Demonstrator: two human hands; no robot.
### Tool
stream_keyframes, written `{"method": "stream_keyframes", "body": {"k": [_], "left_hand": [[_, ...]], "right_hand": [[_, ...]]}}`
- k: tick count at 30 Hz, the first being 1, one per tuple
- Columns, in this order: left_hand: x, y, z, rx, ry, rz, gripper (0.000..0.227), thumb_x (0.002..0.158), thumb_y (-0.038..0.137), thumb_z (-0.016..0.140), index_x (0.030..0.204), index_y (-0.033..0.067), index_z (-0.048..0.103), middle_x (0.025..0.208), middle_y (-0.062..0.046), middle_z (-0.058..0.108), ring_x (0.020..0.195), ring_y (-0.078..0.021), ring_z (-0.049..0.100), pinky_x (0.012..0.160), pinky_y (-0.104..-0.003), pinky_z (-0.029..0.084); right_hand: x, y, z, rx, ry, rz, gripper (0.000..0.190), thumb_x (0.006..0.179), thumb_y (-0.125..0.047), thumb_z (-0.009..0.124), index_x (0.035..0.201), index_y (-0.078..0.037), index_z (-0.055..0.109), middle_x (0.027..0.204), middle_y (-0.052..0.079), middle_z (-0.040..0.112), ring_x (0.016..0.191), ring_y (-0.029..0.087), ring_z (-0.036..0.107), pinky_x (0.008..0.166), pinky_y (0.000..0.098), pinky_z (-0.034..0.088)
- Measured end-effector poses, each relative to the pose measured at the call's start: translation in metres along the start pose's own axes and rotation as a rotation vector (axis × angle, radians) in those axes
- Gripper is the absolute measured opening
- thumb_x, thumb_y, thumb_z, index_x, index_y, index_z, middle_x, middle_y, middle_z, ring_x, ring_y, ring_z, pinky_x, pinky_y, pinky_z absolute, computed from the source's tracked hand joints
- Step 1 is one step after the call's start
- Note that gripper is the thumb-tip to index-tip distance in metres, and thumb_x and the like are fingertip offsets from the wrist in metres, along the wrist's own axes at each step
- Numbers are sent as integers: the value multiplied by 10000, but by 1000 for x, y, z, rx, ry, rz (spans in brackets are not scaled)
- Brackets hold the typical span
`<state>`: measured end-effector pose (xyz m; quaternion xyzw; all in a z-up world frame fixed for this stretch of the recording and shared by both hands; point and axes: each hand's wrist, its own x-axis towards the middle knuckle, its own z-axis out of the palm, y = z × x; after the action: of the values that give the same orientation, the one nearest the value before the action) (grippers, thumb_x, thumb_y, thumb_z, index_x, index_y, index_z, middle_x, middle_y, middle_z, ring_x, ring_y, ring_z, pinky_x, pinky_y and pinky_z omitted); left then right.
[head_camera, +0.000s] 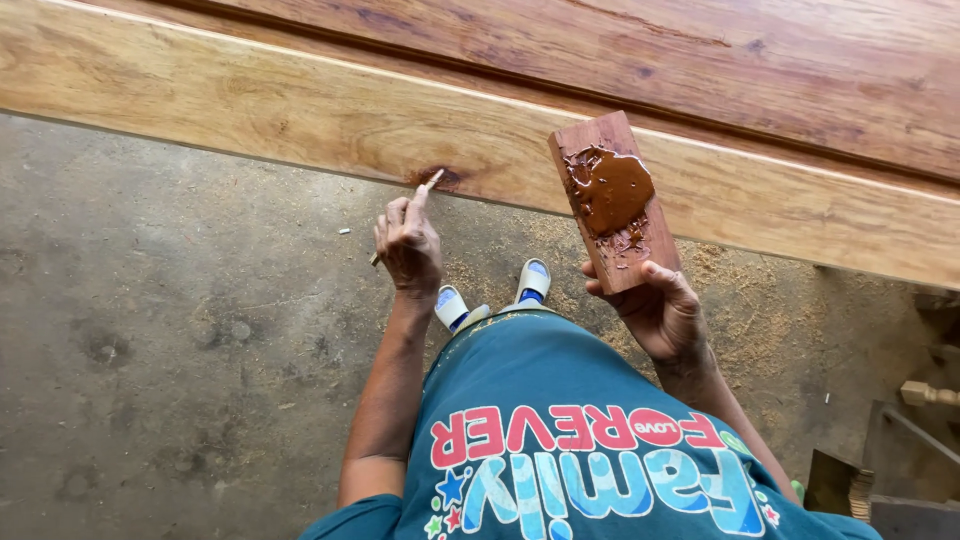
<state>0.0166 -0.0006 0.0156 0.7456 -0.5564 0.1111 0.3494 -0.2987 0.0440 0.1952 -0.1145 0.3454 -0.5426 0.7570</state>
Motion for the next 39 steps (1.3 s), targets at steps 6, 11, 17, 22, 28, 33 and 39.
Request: {"method": "stream_keyframes", "body": {"k": [6,11,17,22,28,33,39], "left_hand": [[-5,0,-3,-43,-25,-7,265,932,88,714,1118,264,782,907,22,610,732,-215,585,671,-357,462],[-5,13,-19,-29,-58,7,256,917,99,732,1107,263,782,898,22,601,730,-218,589,665,-360,462],[-5,14,-17,-4,-52,36,265,913,89,726,1095,274,780,892,26,593,723,-210,581,657,-355,452],[0,8,-3,29,-29,39,289,906,81,719,1103,285,774,901,31,588,726,-202,572,656,-347,449],[7,10,-9,-36,-41,0,298,917,81,716,1133,278,774,925,31,605,742,-205,584,665,-346,455],[-1,15,-17,-29,-76,13,284,904,76,723,1108,266,780,902,14,611,737,-222,597,669,-363,471],[2,15,-7,-4,-47,12,268,939,102,704,1123,282,778,903,21,605,727,-209,585,665,-348,464]], "right_hand": [[0,-5,7,-16,24,-9,536,872,-99,606,1388,40,558,1299,310,638,1061,576,649,906,689,529],[5,-5,3,-8,34,-20,542,865,-98,609,1385,46,557,1296,316,637,1056,589,645,904,703,523],[10,-5,2,-8,37,9,528,875,-100,602,1385,34,562,1304,294,642,1067,579,646,910,695,528],[12,-5,3,-15,47,2,532,872,-104,607,1384,33,564,1305,298,639,1068,582,643,910,702,526],[13,-6,8,-24,38,-6,536,878,-104,602,1396,27,556,1312,304,632,1077,584,638,917,694,526],[16,-5,0,-6,32,-2,541,876,-112,606,1397,26,554,1315,304,631,1079,581,640,920,693,524],[16,-3,1,-12,42,3,543,871,-103,603,1400,14,559,1313,296,636,1073,584,641,908,693,530]]}}
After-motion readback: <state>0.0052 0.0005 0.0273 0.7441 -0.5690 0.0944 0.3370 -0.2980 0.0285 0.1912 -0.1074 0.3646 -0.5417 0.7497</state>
